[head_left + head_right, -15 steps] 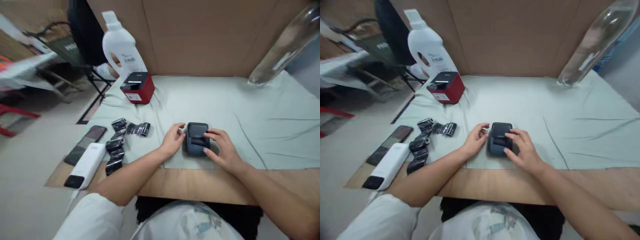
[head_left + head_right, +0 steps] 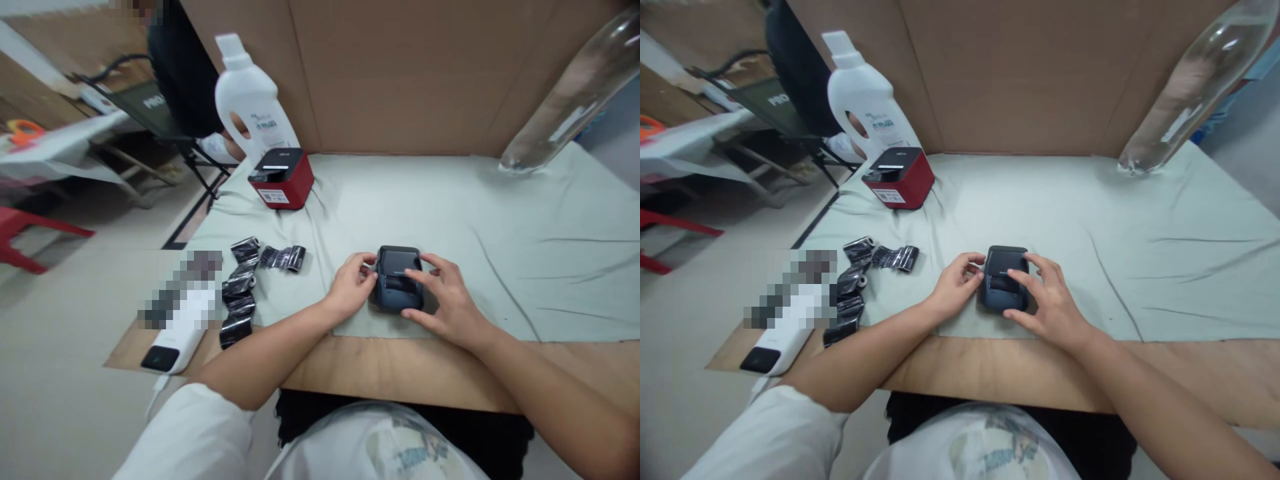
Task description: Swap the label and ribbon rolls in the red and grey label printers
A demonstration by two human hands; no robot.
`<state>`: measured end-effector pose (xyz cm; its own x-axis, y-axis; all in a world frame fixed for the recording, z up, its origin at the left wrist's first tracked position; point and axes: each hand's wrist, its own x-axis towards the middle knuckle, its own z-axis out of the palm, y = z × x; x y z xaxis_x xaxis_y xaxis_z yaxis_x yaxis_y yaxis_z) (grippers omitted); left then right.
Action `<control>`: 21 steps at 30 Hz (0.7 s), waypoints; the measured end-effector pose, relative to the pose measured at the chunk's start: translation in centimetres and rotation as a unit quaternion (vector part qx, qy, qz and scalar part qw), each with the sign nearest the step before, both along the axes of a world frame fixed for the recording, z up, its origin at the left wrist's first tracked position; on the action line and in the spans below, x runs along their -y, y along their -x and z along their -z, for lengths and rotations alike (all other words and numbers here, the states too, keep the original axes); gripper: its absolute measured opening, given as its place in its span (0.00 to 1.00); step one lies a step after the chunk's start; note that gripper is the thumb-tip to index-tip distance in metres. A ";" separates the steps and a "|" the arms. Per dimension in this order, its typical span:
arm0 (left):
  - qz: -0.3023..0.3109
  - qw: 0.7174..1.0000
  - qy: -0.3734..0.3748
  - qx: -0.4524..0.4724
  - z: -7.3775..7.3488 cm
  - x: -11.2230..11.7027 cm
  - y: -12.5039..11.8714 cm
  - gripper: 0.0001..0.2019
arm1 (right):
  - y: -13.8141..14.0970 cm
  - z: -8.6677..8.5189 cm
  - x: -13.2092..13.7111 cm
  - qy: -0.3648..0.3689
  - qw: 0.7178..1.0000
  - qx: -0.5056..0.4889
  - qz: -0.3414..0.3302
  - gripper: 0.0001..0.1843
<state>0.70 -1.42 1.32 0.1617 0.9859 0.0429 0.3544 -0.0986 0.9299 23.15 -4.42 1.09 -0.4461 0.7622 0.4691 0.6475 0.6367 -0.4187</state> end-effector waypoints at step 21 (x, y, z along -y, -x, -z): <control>-0.001 0.966 0.236 0.105 -1.1 -2.2 0.2 0.21 | 0.6 0.2 0.1 0.174 0.981 -0.031 0.082 0.46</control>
